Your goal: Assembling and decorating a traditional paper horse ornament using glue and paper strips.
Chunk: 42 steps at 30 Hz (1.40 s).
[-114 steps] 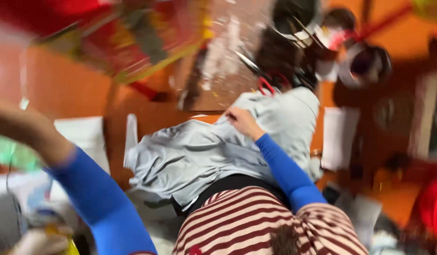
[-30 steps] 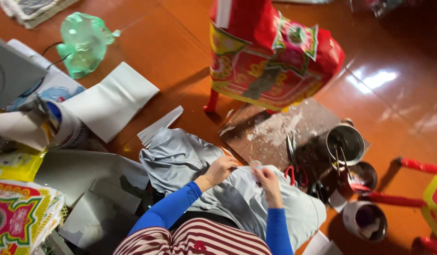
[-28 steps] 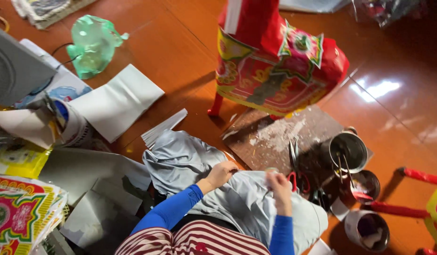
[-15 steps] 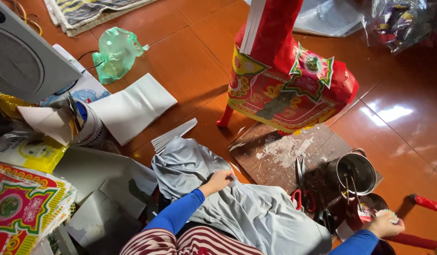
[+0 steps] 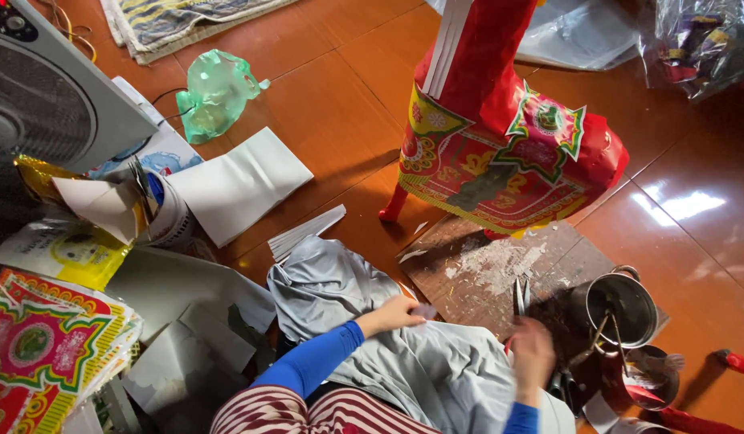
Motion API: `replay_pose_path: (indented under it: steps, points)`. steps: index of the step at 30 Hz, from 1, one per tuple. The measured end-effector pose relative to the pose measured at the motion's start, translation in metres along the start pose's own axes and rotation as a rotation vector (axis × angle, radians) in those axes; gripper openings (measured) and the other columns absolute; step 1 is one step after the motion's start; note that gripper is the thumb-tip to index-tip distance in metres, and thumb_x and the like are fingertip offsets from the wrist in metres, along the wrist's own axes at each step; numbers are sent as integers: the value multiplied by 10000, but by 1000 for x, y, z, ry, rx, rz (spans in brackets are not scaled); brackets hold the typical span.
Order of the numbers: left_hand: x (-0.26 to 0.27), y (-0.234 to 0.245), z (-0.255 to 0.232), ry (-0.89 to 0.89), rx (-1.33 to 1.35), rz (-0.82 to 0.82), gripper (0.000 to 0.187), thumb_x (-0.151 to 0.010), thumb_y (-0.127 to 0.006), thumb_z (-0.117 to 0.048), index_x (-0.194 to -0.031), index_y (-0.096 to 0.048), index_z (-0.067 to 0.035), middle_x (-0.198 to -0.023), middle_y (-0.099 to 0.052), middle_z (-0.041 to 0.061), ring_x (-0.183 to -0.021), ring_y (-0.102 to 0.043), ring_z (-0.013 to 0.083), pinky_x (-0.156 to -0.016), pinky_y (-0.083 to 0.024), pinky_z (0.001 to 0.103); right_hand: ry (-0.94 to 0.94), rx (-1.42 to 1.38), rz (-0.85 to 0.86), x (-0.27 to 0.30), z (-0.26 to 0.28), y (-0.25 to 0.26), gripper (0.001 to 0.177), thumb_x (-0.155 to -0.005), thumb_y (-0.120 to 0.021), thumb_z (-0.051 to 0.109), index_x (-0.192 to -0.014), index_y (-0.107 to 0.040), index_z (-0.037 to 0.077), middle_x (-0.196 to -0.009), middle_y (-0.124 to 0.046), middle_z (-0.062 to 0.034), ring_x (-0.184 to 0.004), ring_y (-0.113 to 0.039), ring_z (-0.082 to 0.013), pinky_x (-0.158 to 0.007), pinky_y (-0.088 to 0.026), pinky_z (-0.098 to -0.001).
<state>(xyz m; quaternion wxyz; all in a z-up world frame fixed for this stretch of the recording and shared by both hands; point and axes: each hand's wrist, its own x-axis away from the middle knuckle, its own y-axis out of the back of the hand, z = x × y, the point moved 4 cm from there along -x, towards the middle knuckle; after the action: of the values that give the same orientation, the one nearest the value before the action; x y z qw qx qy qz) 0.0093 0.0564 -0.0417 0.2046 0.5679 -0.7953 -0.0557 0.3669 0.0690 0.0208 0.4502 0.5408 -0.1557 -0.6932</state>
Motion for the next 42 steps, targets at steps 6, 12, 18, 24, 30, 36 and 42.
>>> replay_pose_path:
  steps: [6,12,18,24,30,36,42]
  points:
    - [-7,-18,-5,-197,-128,110,204,-813,-735,-210,-977,-747,-91,-876,-741,139,-798,-717,272,-711,-543,386,-252,-633,671,4,166,-48,414,-822,-776,147,-1223,-683,100,-1170,-691,-75,-1030,-685,-203,-805,-565,-318]
    - [-3,14,22,-247,-83,107,185,-789,-705,-152,-963,-735,-100,-891,-740,120,-829,-723,300,-736,-555,403,-294,-688,728,-3,156,-82,158,-859,-706,30,-1009,-753,47,-901,-733,-58,-803,-685,-165,-713,-545,-300]
    - [52,108,48,-144,-596,-353,133,-903,-644,-200,-894,-714,-87,-872,-714,167,-834,-690,380,-741,-545,502,-440,-570,426,-39,84,-48,211,-850,-734,-38,-1025,-691,72,-771,-575,-7,-719,-521,-87,-651,-449,-248]
    - [85,166,-10,-84,-705,-612,108,-962,-666,-188,-978,-697,-86,-966,-693,155,-921,-650,377,-802,-510,498,-496,-481,127,-67,-1,-5,181,-907,-708,-3,-1086,-686,3,-971,-650,-79,-825,-604,-119,-730,-507,-258]
    - [78,162,-38,-200,-1042,-678,107,-883,-702,-220,-915,-713,-119,-1121,-713,109,-1104,-615,344,-1007,-425,511,-714,28,-195,-65,-91,29,78,-955,-701,76,-990,-702,6,-901,-728,-156,-799,-711,-279,-735,-556,-387]
    - [71,165,-23,-137,-1162,-694,164,-951,-696,-261,-914,-726,-104,-1064,-732,65,-1145,-638,297,-1096,-405,518,-711,102,-230,-120,-102,-11,81,-987,-662,115,-1004,-669,36,-854,-726,-217,-791,-714,-408,-657,-535,-493]
    - [63,168,-12,-69,-1179,-685,161,-945,-678,-244,-880,-730,-106,-1017,-740,74,-1109,-647,286,-1097,-417,514,-823,48,-99,-101,-153,-88,84,-942,-606,146,-962,-607,64,-860,-717,-219,-834,-686,-448,-738,-522,-531]
